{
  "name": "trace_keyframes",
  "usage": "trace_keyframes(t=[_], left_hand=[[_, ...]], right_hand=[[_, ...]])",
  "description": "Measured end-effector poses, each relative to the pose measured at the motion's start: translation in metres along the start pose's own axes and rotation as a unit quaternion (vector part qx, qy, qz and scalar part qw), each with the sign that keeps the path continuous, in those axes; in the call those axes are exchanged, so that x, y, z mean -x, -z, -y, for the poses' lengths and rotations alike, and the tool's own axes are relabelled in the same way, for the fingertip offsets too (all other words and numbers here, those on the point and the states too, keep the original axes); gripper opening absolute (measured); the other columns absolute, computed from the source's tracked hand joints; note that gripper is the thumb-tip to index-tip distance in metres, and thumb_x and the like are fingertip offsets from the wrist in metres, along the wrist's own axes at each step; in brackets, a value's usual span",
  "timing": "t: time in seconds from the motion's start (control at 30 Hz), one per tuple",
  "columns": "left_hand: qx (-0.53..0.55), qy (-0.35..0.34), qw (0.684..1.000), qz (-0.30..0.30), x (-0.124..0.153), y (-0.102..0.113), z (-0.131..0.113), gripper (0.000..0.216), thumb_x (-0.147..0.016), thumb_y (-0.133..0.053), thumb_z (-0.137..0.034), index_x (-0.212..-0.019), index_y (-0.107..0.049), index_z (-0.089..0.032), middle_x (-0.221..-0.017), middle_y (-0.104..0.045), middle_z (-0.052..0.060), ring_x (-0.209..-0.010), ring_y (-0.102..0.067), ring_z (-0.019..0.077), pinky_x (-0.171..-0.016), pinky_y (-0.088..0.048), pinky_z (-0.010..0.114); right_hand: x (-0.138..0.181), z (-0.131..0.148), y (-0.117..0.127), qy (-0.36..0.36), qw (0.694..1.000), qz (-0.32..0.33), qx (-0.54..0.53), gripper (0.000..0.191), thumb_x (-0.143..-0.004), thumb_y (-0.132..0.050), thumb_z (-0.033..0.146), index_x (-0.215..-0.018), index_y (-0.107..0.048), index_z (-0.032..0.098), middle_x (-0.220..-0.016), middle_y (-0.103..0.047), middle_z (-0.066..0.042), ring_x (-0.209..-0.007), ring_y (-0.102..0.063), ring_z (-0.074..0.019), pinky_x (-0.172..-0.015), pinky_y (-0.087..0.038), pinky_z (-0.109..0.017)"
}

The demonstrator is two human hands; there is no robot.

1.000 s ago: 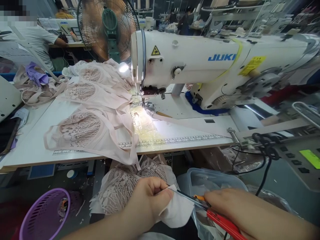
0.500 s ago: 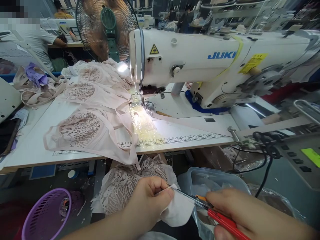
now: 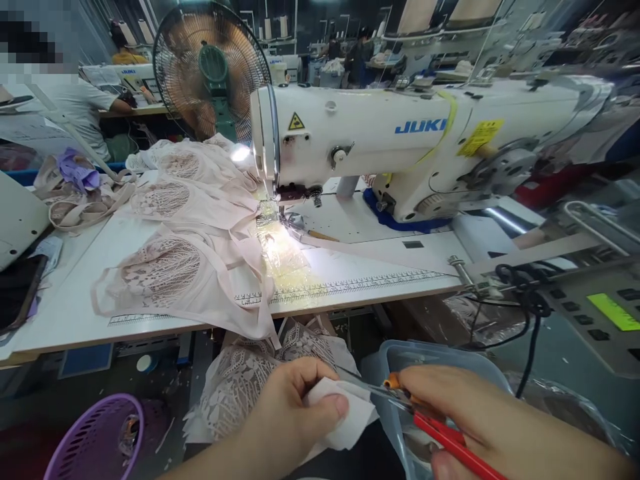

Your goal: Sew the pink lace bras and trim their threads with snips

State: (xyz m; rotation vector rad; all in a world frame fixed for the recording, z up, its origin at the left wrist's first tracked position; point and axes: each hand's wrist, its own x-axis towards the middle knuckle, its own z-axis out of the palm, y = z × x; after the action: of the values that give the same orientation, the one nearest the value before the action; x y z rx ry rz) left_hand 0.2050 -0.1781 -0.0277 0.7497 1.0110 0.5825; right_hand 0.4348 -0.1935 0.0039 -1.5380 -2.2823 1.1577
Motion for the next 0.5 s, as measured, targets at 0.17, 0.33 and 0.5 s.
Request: trace_keyframes(t=[0.17, 0.33, 0.5], left_hand=[[0.03, 0.021, 0.999, -0.004, 0.0017, -0.0052, -0.0026, 0.034, -0.049, -0.084, -0.036, -0.062, -0.062, -0.013, -0.053, -0.057, -0.002, -0.05, -0.047, 0.0092, -0.052, -0.038, 0.023], [-0.002, 0.013, 1.0, -0.005, -0.0004, -0.005, -0.0009, 0.027, -0.052, -0.08, -0.032, -0.059, -0.062, -0.013, -0.054, -0.055, -0.002, -0.051, -0.046, 0.0095, -0.053, -0.036, 0.023], [0.0, 0.023, 1.0, -0.001, -0.0017, -0.0063, -0.001, 0.025, -0.051, -0.077, -0.032, -0.058, -0.063, -0.013, -0.052, -0.053, -0.002, -0.051, -0.044, 0.0094, -0.053, -0.034, 0.024]], right_hand=[[0.0001, -0.0065, -0.0033, 0.01, 0.999, 0.02, 0.032, 0.041, -0.071, -0.07, 0.058, -0.067, -0.048, 0.023, -0.069, -0.056, 0.0, -0.059, -0.051, -0.0193, -0.05, -0.033, -0.026], [0.001, -0.0032, -0.001, -0.013, 0.996, 0.042, 0.072, 0.045, -0.071, -0.064, 0.066, -0.072, -0.053, 0.022, -0.075, -0.061, -0.007, -0.066, -0.056, -0.0258, -0.056, -0.04, -0.031], [0.0031, 0.0027, 0.0004, -0.017, 0.994, 0.052, 0.098, 0.045, -0.073, -0.063, 0.065, -0.069, -0.053, 0.022, -0.074, -0.063, -0.009, -0.064, -0.058, -0.0267, -0.053, -0.04, -0.032]])
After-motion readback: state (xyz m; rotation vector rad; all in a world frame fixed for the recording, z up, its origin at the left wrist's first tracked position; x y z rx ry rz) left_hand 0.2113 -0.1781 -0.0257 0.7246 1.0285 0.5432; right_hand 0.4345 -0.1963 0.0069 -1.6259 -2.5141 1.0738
